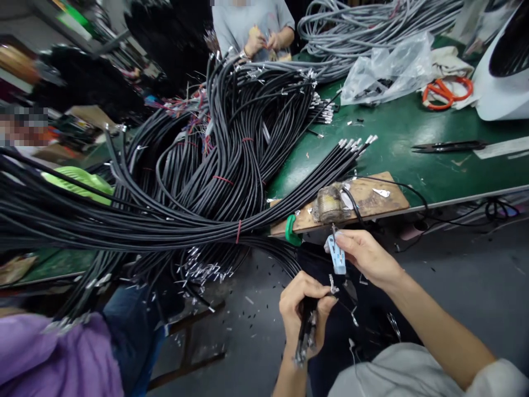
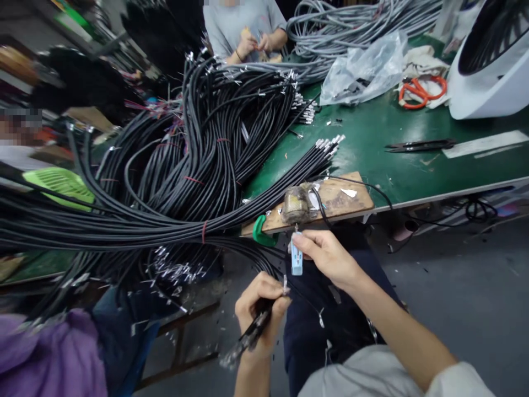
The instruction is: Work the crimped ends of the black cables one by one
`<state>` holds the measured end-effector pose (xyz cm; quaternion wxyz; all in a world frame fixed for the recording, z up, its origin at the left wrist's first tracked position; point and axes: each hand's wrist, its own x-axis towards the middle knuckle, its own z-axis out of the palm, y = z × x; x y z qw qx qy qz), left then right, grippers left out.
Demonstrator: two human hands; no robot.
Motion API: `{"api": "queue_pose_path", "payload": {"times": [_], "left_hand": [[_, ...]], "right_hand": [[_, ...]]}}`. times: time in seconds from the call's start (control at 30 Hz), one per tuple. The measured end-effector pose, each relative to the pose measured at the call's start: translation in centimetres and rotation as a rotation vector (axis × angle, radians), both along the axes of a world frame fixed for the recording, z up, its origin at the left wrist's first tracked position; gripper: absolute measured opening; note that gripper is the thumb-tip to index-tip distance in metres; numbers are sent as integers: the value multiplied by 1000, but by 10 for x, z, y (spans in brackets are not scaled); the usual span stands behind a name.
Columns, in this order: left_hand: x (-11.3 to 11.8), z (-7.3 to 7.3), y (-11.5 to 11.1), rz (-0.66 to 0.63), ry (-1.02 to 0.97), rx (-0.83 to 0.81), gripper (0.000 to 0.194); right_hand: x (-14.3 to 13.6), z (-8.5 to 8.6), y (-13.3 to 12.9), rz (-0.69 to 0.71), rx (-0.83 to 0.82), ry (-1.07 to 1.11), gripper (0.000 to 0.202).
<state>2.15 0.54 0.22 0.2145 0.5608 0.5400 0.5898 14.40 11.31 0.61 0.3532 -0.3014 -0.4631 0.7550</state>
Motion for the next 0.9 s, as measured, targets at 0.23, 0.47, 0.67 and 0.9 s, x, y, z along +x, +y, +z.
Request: {"api": "queue_pose_path", "payload": {"times": [0.23,0.47,0.67,0.9], "left_hand": [[10,3,12,10,64,-40,7],[7,9,9,-33,115,-73,5],[-2,2,1,-142,106,-56,6],[-8,14,14,-393,365,-157,4]], "right_hand": [[-8,-7,-9,-49,-283,257,41],[3,-28,-12,-23,-323,297,46],[50,-42,-26,-301,104,23,15],[49,0,-62,-73,1043,-331,22]]}}
